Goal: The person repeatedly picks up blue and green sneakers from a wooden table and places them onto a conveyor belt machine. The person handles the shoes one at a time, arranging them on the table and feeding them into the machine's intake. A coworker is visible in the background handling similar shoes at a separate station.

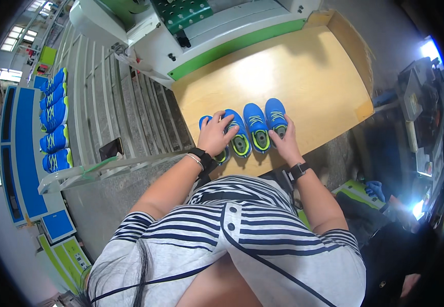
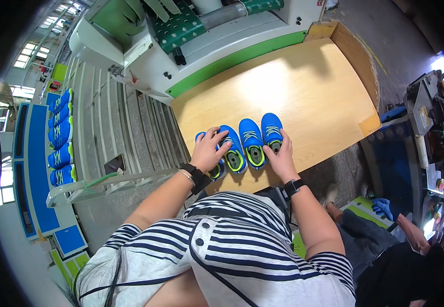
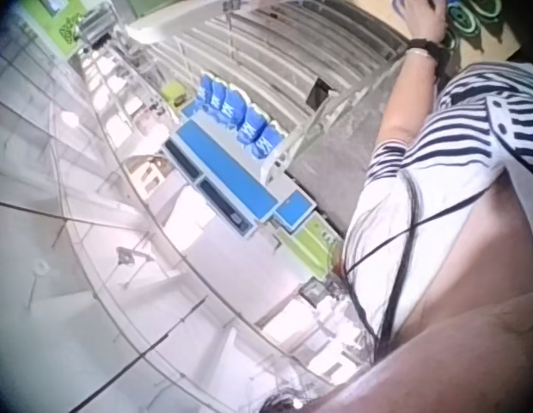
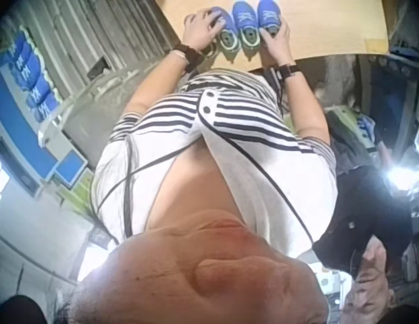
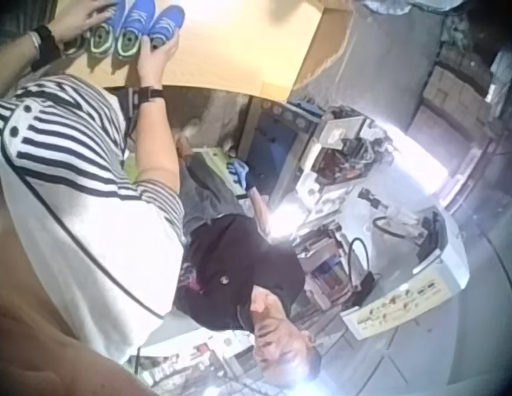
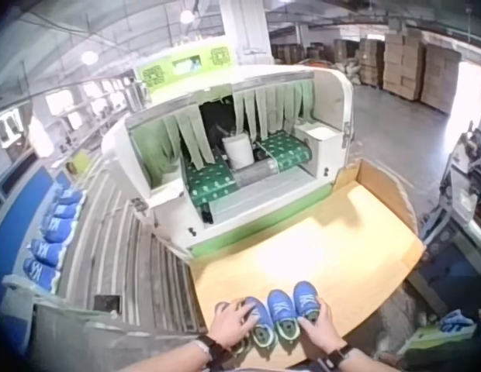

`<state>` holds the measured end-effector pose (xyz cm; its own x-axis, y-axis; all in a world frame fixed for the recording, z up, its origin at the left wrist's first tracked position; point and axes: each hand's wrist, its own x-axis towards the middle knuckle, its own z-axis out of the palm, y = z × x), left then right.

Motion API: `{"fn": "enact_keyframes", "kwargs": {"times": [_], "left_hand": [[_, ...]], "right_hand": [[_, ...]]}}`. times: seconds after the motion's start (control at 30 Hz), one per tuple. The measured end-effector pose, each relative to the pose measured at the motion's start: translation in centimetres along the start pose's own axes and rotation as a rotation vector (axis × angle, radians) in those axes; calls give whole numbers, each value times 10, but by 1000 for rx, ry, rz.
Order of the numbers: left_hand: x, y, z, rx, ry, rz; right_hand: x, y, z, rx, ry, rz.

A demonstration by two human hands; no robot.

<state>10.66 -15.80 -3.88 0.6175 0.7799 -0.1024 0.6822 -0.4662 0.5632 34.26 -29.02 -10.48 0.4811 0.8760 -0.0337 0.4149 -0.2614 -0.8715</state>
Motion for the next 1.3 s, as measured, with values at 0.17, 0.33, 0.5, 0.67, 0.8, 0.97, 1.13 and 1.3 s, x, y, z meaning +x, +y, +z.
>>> {"fn": "enact_keyframes", "kwargs": {"times": [0.17, 0.33, 0.5, 0.67, 0.8, 0.97, 1.13, 1.3], "left_hand": [[1, -4, 3, 11, 0, 11], [6, -6, 0, 18, -138, 63], [10, -9, -7, 41, -251, 68], [3, -1, -10, 76, -297, 83], [-2, 4, -8, 70, -260, 68], [-2, 4, -11, 40, -250, 65], [-4, 0, -11, 17, -235, 67], [-13, -3, -8, 86, -144, 185]], "right_hand": [[1, 0, -1, -4, -17, 1], [-4, 0, 1, -15, -35, 17], [-10, 3, 2, -50, -38, 12], [-8, 6, 2, 7, -37, 19], [-10, 7, 3, -3, -33, 7], [-11, 6, 2, -14, -28, 8], [-10, 3, 3, -8, -17, 11], [-18, 1, 8, 36, -3, 58]]}}
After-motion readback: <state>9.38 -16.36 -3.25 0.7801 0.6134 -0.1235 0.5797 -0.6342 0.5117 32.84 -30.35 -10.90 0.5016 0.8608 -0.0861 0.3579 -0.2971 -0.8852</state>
